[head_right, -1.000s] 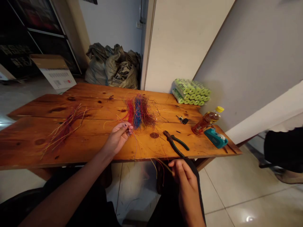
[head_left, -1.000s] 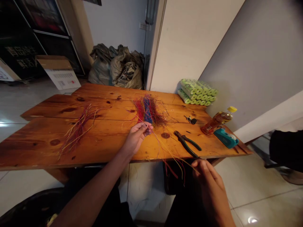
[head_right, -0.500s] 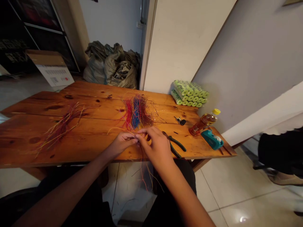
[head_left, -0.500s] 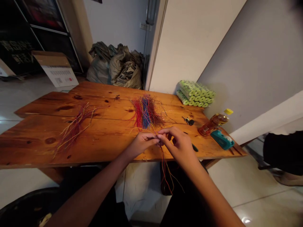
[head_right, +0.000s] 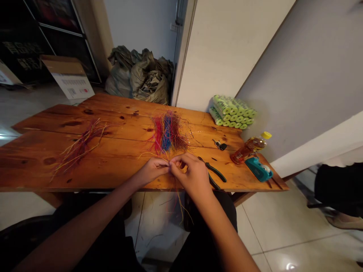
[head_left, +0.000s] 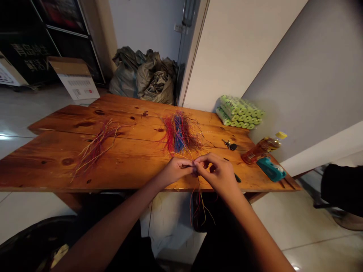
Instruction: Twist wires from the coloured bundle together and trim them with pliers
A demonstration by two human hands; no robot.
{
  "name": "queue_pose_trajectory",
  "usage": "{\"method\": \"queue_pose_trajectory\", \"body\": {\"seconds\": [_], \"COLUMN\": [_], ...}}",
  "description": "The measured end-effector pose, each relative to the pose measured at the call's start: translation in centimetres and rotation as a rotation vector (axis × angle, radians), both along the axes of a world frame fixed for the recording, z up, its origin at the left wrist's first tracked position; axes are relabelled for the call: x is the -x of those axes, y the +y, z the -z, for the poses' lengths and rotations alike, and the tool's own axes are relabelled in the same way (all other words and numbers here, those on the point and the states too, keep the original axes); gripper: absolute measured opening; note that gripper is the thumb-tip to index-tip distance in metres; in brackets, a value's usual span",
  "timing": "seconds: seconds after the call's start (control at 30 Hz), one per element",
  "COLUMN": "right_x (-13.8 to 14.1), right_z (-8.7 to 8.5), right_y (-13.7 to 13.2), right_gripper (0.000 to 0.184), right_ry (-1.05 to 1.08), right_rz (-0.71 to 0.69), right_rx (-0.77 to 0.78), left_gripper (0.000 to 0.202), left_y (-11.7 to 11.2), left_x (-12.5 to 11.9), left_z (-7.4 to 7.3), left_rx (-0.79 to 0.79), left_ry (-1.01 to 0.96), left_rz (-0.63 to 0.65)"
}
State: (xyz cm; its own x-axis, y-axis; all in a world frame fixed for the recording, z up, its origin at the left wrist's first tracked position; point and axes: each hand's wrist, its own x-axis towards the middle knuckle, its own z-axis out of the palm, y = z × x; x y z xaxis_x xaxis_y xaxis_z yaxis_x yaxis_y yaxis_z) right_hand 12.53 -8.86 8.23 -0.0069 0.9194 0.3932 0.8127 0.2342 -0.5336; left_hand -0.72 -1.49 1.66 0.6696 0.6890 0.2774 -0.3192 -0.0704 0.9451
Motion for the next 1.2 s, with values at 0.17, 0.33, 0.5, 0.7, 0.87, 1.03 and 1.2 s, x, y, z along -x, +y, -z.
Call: {"method": "queue_pose_trajectory", "body": {"seconds": [0.17,0.33,0.5,0.7,0.87,1.03,1.2], "right_x": [0.0,0.3,-1.6,-6.7,-7.0,-5.9,-6.3], "right_z": [0.1,0.2,0.3,5.4,10.1,10.4,9.6], "right_y": [0.0,0.4,0.9,-0.7,-2.5,-2.8,-1.8], "right_gripper": [0.008,0.009,0.019,0.030,0.038,0.022,0.021], "right_ry": [-0.020,0.050,0.215,-0.098,-0.552,-0.685,-0.655], "right_rz": [0.035,0.082,0.123,0.204,0.270,0.264,0.300], "right_rx": [-0.009,-0.022,-0.063,0.205,0.275,0.329,0.451], "left_gripper": [0.009,0.009,0.009,0.010,0.011,0.011,0.011], "left_y": [-0.1,-0.1,1.0,3.8,4.5,4.6,4.7], "left_x": [-0.2,-0.6,-0.1,2.1,2.8,2.8,2.7], "left_z": [0.1,0.3,0.3,-0.2,-0.3,-0.1,0.2], "left_rx": [0.019,0.049,0.077,0.241,0.334,0.334,0.331], "left_ry": [0.010,0.010,-0.034,-0.159,-0.202,-0.160,-0.142], "left_rz": [-0.008,0.033,0.007,-0.197,-0.232,-0.230,-0.235]}}
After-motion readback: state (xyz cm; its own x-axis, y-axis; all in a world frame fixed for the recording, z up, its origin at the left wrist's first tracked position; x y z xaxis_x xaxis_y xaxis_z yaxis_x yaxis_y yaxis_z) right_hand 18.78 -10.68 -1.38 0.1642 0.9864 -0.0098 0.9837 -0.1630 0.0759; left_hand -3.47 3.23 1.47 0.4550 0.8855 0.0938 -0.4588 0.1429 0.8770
